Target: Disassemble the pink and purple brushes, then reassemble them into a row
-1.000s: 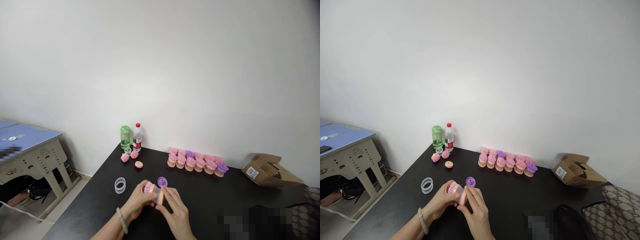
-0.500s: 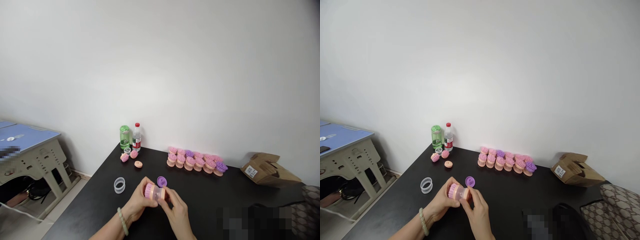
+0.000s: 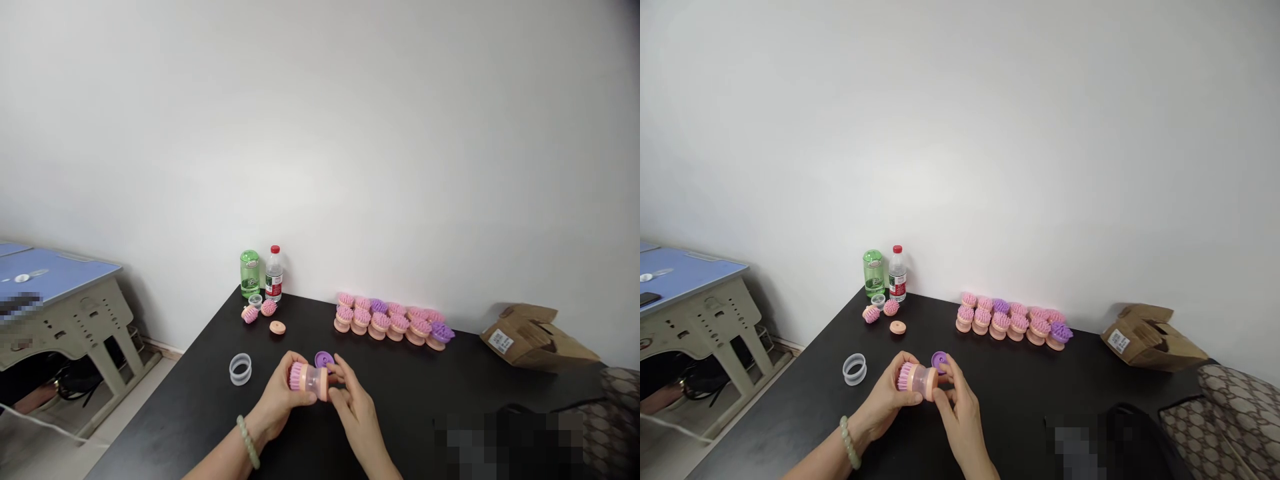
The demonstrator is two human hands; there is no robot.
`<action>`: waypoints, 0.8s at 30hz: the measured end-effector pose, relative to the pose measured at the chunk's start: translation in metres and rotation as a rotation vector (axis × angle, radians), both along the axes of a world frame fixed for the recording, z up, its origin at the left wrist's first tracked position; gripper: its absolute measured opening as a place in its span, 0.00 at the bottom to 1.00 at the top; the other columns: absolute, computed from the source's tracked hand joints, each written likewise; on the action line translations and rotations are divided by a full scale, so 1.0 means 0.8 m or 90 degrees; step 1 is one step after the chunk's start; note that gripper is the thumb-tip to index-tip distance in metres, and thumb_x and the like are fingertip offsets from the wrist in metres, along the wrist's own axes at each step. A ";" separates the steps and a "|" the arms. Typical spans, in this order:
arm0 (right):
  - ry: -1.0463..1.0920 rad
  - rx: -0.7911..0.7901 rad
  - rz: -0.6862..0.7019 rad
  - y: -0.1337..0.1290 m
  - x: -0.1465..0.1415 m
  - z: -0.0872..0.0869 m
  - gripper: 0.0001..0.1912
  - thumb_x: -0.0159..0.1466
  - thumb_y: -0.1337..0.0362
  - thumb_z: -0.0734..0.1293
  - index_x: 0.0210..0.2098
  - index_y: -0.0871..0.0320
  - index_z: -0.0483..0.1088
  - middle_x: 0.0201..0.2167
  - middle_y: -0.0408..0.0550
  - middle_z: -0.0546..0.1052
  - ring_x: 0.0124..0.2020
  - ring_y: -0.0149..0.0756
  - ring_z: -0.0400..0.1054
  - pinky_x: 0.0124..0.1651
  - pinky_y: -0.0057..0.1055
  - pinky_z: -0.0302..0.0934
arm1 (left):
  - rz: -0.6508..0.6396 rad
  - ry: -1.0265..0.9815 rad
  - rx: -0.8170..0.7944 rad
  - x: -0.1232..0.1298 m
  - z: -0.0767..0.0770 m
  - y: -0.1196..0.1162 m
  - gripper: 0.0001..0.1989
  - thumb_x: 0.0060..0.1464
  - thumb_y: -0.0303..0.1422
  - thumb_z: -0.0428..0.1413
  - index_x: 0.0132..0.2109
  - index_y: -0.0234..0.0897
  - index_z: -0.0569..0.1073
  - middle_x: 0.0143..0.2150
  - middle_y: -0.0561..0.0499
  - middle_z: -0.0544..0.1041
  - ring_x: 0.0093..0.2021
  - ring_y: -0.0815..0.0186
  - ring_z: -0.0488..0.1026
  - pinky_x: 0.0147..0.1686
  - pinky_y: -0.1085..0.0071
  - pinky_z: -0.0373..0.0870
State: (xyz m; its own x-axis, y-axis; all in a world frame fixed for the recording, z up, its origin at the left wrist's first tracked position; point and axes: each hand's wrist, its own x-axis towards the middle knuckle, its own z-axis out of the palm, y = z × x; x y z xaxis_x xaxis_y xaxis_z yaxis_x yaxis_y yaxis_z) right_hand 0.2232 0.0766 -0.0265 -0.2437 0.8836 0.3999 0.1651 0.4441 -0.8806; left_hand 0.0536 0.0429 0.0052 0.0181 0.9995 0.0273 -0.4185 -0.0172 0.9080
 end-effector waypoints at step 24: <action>0.066 -0.121 0.089 -0.003 -0.010 0.007 0.22 0.63 0.46 0.65 0.47 0.56 0.73 0.32 0.47 0.80 0.28 0.39 0.75 0.32 0.32 0.72 | 0.087 0.356 0.106 -0.011 -0.002 0.005 0.22 0.36 0.30 0.69 0.38 0.38 0.68 0.34 0.55 0.71 0.33 0.66 0.65 0.32 0.73 0.60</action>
